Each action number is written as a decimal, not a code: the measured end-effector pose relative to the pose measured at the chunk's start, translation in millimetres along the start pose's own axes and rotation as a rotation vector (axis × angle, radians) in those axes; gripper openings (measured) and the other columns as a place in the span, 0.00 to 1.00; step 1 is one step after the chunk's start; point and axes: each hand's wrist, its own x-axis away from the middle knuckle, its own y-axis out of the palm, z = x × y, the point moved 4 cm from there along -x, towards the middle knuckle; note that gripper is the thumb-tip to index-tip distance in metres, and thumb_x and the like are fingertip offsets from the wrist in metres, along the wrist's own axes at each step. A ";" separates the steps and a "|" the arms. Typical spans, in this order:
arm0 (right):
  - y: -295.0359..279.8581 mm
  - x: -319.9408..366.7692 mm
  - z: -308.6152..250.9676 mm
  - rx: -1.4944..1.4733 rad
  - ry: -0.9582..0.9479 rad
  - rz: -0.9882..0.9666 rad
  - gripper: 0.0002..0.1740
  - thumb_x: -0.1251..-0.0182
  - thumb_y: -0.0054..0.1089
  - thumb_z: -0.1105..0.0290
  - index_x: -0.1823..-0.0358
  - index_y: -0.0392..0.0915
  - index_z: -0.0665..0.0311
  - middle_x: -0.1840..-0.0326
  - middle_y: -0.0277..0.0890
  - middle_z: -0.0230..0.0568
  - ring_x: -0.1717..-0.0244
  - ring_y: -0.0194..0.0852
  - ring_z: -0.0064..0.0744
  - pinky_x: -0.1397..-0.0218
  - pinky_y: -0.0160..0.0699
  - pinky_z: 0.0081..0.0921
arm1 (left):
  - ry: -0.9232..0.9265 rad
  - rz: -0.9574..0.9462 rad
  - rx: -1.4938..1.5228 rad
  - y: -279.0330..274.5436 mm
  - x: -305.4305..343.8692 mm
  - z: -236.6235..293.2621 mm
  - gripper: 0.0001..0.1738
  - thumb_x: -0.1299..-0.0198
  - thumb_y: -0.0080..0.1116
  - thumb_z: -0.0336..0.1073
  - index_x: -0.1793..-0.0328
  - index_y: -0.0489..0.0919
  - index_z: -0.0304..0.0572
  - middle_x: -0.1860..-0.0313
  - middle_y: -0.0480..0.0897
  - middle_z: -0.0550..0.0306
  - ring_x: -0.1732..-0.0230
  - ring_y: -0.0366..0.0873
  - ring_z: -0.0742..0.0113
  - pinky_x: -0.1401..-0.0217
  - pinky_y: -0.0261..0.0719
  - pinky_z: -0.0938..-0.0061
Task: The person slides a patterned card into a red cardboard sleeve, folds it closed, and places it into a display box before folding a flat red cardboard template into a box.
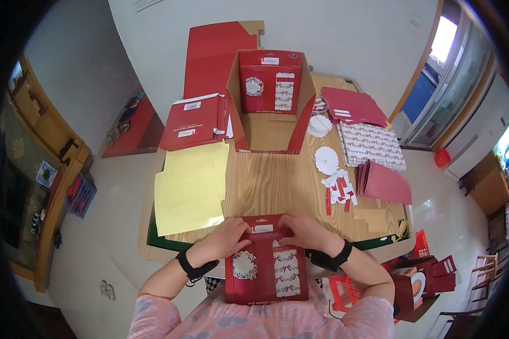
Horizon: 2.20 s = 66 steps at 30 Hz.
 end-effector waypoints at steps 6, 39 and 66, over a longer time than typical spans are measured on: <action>-13.6 18.0 11.3 0.150 0.016 0.137 0.17 0.54 0.67 0.67 0.64 0.75 0.66 0.64 0.71 0.45 0.58 0.70 0.45 0.54 0.71 0.34 | -0.055 0.005 0.040 -1.3 0.1 -0.5 0.15 0.50 0.62 0.37 0.59 0.73 0.38 0.61 0.72 0.49 0.55 0.70 0.52 0.51 0.70 0.64; 1.2 6.0 15.7 0.261 0.012 0.022 0.16 0.52 0.64 0.64 0.62 0.76 0.61 0.59 0.71 0.41 0.52 0.70 0.43 0.49 0.67 0.36 | -0.059 -0.112 0.057 -0.1 -12.3 -2.0 0.15 0.49 0.61 0.36 0.59 0.71 0.37 0.58 0.71 0.46 0.52 0.68 0.48 0.49 0.68 0.62; -8.3 16.9 26.6 -0.021 -0.008 0.114 0.12 0.52 0.66 0.68 0.68 0.77 0.66 0.64 0.72 0.47 0.58 0.71 0.47 0.54 0.71 0.35 | -0.043 -0.050 0.048 -0.1 -10.2 -2.1 0.15 0.49 0.62 0.36 0.60 0.72 0.38 0.61 0.73 0.48 0.55 0.70 0.49 0.51 0.68 0.62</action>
